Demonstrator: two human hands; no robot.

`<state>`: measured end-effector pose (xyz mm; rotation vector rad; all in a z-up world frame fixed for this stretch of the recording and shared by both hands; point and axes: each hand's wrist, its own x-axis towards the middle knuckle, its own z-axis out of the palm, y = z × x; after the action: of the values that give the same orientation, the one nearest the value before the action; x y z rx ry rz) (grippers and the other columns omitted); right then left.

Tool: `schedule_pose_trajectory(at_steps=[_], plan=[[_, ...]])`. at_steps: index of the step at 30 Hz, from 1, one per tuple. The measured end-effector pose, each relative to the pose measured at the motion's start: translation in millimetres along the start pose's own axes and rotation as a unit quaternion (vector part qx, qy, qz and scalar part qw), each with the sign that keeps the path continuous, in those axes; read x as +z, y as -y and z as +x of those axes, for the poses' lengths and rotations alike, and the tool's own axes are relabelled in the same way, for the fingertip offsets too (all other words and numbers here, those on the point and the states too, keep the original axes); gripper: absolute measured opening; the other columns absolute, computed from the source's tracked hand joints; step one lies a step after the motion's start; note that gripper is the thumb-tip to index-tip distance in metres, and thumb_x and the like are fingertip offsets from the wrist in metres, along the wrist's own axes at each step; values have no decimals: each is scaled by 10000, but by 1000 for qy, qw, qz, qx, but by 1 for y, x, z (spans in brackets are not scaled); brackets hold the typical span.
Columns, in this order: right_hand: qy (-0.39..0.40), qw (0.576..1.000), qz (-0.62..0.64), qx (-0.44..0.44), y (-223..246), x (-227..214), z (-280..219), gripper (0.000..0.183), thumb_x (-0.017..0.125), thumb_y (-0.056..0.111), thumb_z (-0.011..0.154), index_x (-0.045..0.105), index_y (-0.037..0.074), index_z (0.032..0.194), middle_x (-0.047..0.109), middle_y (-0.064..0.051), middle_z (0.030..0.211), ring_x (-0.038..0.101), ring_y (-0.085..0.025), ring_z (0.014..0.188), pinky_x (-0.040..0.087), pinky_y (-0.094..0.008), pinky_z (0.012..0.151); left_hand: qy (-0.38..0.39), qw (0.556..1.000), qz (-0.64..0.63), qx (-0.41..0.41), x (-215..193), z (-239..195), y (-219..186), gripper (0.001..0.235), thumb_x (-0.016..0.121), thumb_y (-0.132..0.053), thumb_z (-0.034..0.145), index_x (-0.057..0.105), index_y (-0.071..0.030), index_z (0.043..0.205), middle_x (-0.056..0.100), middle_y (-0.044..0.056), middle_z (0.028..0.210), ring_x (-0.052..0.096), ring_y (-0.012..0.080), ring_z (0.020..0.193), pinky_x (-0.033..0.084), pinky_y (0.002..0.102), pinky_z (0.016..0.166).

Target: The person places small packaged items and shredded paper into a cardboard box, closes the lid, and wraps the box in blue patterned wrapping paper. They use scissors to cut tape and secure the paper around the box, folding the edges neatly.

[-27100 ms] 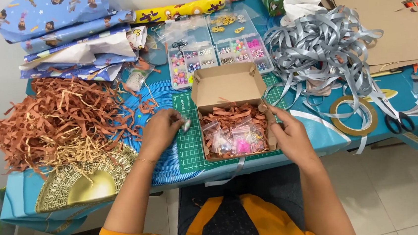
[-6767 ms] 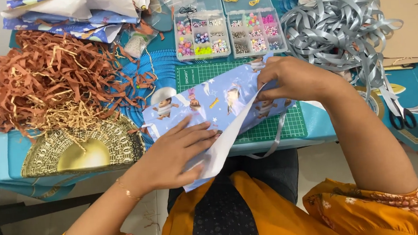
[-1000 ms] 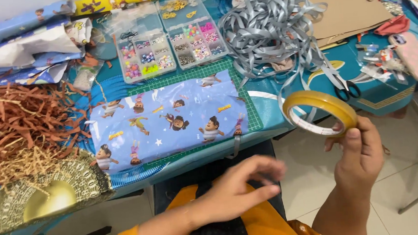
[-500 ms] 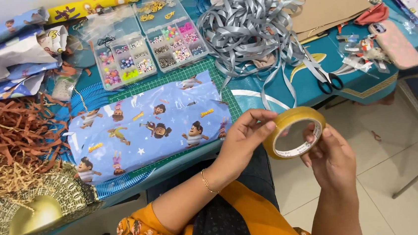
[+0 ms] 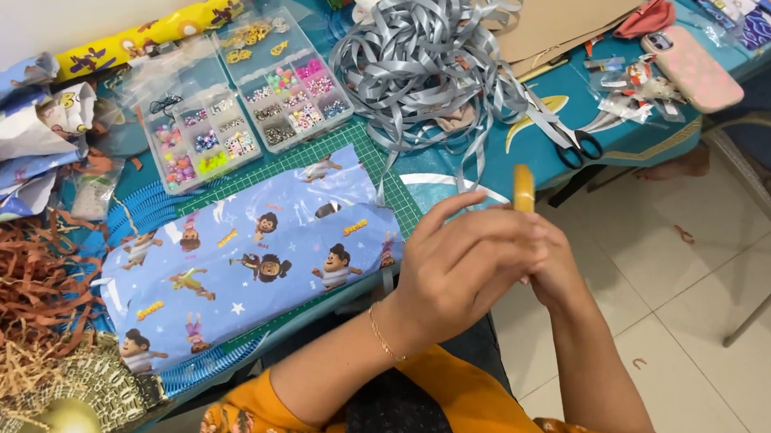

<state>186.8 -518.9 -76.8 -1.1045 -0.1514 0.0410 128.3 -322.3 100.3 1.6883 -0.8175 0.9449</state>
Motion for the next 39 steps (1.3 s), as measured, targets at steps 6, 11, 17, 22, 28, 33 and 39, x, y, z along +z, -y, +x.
schedule_pose_trajectory(at_steps=[6, 11, 17, 22, 28, 33, 39], plan=[[51, 984, -116, 125, 17, 14, 28, 397, 401, 303, 1106, 590, -44, 1141, 555, -225, 537, 335, -151, 243, 251, -250, 301, 52, 974, -143, -170, 14, 59, 19, 85, 675, -182, 1005, 677, -106, 1042, 721, 55, 1023, 743, 321, 1004, 587, 431, 882], [24, 977, -146, 154, 50, 43, 51, 318, 488, 250, 1047, 607, -45, 1049, 511, -198, 468, 300, -140, 239, 215, -250, 316, 70, 983, -103, -132, 7, 92, 31, 106, 649, -203, 1025, 676, -112, 1073, 714, 29, 971, 778, 253, 923, 606, 402, 824], [11, 946, -220, 238, 85, 61, 64, 370, 319, 315, 1066, 533, 15, 1104, 490, -157, 523, 279, -139, 385, 229, -274, 432, 131, 987, -23, -94, 0, 117, 41, 227, 567, -334, 1013, 689, -142, 1014, 715, -14, 973, 715, 113, 847, 567, 265, 748], [-158, 713, -681, -45, 77, -29, 90, 413, 459, 412, 1103, 736, 128, 1216, 751, -226, 991, 686, -476, 919, 493, -551, 765, 184, 974, -26, -130, 4, 128, 78, 299, 600, -418, 958, 763, -168, 971, 797, -34, 990, 783, 164, 919, 225, 586, 1234], [-86, 642, -758, 74, 102, -61, 118, 325, 595, 175, 974, 750, 24, 1217, 711, -198, 1169, 674, -435, 1001, 542, -583, 682, 186, 953, -57, -231, 5, 117, 86, 250, 570, -361, 985, 700, -147, 989, 758, 22, 1109, 799, 147, 852, 616, 272, 687], [-4, 577, -781, 240, 145, 0, 118, 540, 653, 312, 995, 547, 47, 1454, 690, -164, 1184, 751, -298, 679, 556, -503, 630, 225, 946, -58, -227, -4, 119, 85, 154, 497, -208, 1040, 617, -171, 1130, 660, 43, 1274, 515, 69, 584, 497, 280, 645], [34, 515, -838, 179, 122, -32, 141, 232, 611, 307, 985, 689, 107, 1074, 745, -136, 850, 725, -342, 677, 519, -457, 564, 250, 960, 48, -115, -9, 121, 84, 186, 548, -32, 985, 491, -183, 1077, 641, 60, 1119, 597, 172, 581, 393, 369, 533]])
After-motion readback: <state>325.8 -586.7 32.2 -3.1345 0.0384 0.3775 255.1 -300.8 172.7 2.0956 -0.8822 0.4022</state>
